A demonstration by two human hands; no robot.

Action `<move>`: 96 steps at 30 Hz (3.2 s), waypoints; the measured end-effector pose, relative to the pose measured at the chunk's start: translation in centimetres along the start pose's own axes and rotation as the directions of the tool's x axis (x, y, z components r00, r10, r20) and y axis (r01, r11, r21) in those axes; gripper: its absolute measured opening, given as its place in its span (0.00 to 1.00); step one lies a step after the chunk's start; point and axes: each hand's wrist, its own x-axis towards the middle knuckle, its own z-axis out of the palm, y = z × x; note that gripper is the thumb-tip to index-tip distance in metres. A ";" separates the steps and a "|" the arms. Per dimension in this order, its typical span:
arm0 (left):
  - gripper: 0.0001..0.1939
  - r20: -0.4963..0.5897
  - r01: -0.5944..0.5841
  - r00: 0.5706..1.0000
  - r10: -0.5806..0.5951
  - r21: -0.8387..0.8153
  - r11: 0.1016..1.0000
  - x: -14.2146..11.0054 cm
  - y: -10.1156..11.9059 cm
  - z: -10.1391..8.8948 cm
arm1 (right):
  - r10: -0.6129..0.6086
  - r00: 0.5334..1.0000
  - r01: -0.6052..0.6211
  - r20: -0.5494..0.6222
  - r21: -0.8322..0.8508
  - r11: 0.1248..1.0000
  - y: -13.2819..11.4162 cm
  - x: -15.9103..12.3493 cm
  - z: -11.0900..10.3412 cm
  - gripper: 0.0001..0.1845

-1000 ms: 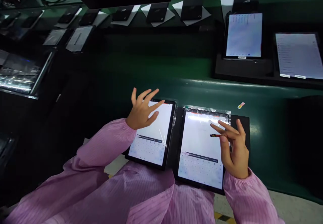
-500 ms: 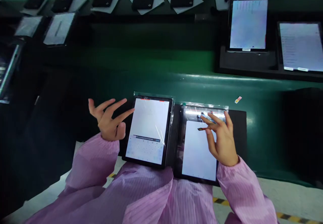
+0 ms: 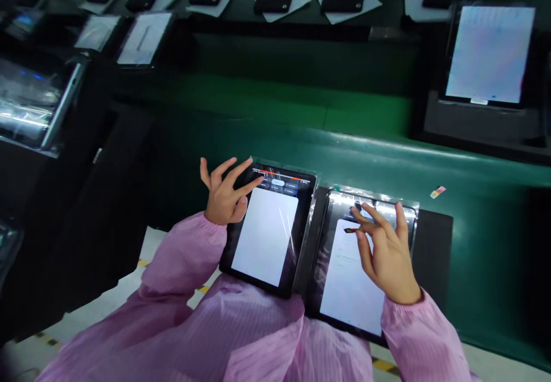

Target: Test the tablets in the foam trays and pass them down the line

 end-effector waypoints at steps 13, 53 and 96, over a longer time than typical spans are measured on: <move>0.23 0.051 -0.050 0.997 0.050 -0.006 0.999 0.2 -0.1 0.1 | -0.005 1.000 0.004 -0.011 -0.028 1.000 -0.1 0.1 0.0 0.06; 0.23 -0.038 -0.125 0.991 0.127 0.058 0.990 2.7 7.9 1.0 | 0.332 0.877 -0.321 -0.348 0.090 0.943 2.5 -8.4 -3.2 0.04; 0.24 0.509 0.432 0.852 -0.123 -0.553 0.712 8.3 -3.3 0.1 | 0.197 0.979 -0.202 0.050 0.286 0.937 -1.9 9.3 -2.7 0.03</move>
